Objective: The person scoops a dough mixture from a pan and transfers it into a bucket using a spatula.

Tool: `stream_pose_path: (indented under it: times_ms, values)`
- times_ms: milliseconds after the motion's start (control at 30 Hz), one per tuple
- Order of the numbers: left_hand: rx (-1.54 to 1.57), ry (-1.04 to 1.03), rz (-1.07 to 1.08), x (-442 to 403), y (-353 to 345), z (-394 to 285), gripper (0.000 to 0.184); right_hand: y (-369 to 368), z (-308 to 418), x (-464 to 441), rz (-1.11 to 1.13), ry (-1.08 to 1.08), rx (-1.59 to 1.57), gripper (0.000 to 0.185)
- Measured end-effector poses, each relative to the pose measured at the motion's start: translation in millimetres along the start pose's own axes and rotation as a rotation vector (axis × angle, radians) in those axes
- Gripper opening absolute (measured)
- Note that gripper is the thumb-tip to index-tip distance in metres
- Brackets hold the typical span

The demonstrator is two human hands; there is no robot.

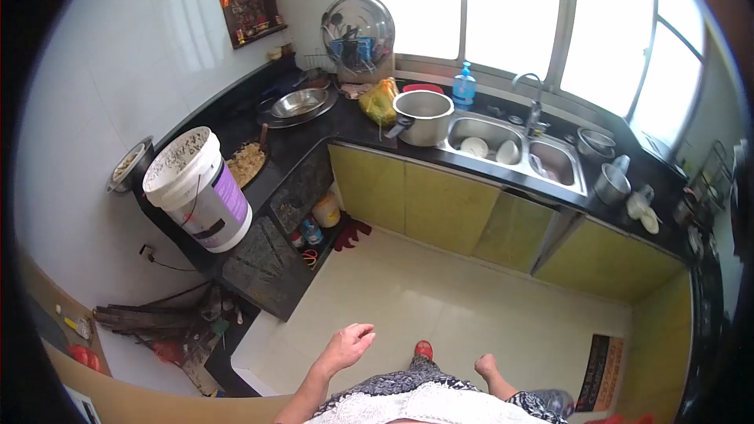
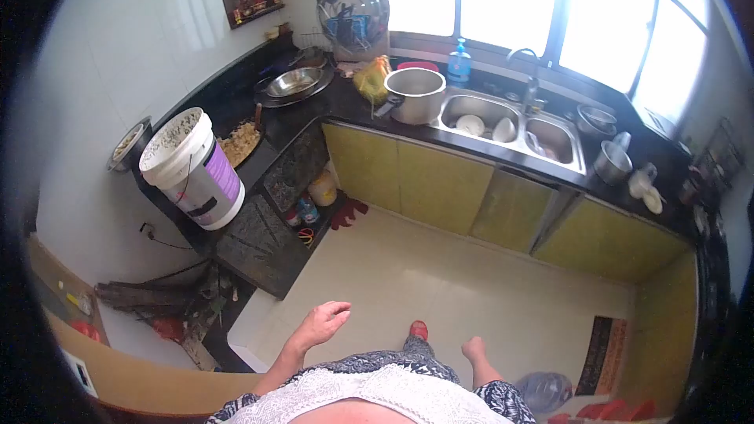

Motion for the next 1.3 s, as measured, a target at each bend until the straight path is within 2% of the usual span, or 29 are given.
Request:
stream_pose_path:
  times_ms: [67,100,233,300,367,433,533,600,667,767,800,867,900,967,1033,1100,1133,1200,1233,1300]
  values:
    - [0.033,0.036,-0.024,7,8,-2,0.038,-9,34,1,-0.003,0.085,-0.022,0.020]
    - [0.098,0.079,-0.021,-65,-10,-22,0.038,48,45,-56,0.008,0.066,0.053,0.020]
    - [0.094,0.084,-0.107,-130,24,-24,0.038,63,184,-132,0.103,0.526,-0.003,0.022]
    - [0.127,0.126,-0.160,-148,31,-15,0.038,66,248,-154,0.252,0.563,-0.084,0.026]
    - [0.143,0.193,-0.214,-163,41,2,0.035,77,312,-159,0.321,0.797,-0.011,0.032]
    - [0.161,0.248,-0.266,-177,56,17,0.036,90,386,-143,0.438,0.658,-0.048,0.036]
    - [0.190,0.294,-0.357,-198,83,42,0.035,84,478,-135,0.495,0.742,-0.091,0.036]
    - [0.208,0.292,-0.418,-214,106,60,0.034,78,537,-131,0.634,0.797,-0.097,0.033]
    - [0.204,0.282,-0.569,-232,137,76,0.029,70,590,-130,0.708,0.815,-0.136,0.032]
    - [0.121,0.204,-0.731,-256,197,86,0.024,69,669,-122,0.859,0.787,-0.228,0.029]
    - [0.123,0.217,-0.747,-261,216,87,0.024,70,695,-120,0.917,0.711,-0.311,0.029]
    - [0.177,0.057,-0.981,-270,254,82,0.018,65,746,-134,1.051,0.611,-0.458,0.027]
    - [0.175,0.072,-0.991,-270,271,78,0.018,66,770,-138,1.064,0.609,-0.445,0.027]
    - [-0.107,-0.168,-1.407,-260,301,64,0.020,68,824,-142,1.098,0.532,-0.568,0.024]
    - [-0.312,-0.362,-1.607,-247,328,57,0.027,66,884,-156,1.218,0.489,-0.632,0.021]
    - [-0.482,-0.422,-1.760,-230,345,68,0.033,55,945,-174,1.260,0.456,-0.682,0.023]
    - [-0.500,-0.406,-1.769,-222,353,72,0.033,49,975,-180,1.257,0.447,-0.702,0.025]
    - [-0.743,-0.251,-1.914,-212,369,77,0.035,38,1035,-192,1.274,0.448,-0.697,0.027]
    - [-0.765,-0.227,-1.929,-212,375,78,0.035,32,1063,-197,1.280,0.422,-0.732,0.033]
    - [-0.826,-0.008,-2.026,-216,390,81,0.036,23,1115,-198,1.308,0.396,-0.739,0.041]
Point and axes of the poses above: each hand's wrist, its own x-axis away from the middle knuckle, its own y-axis out of the back of the hand, z = x × y, the point moved 1 cm from there along -x, towards the middle knuckle, and after that the axes turned 1 degree about -y, right-handed, at the moved point
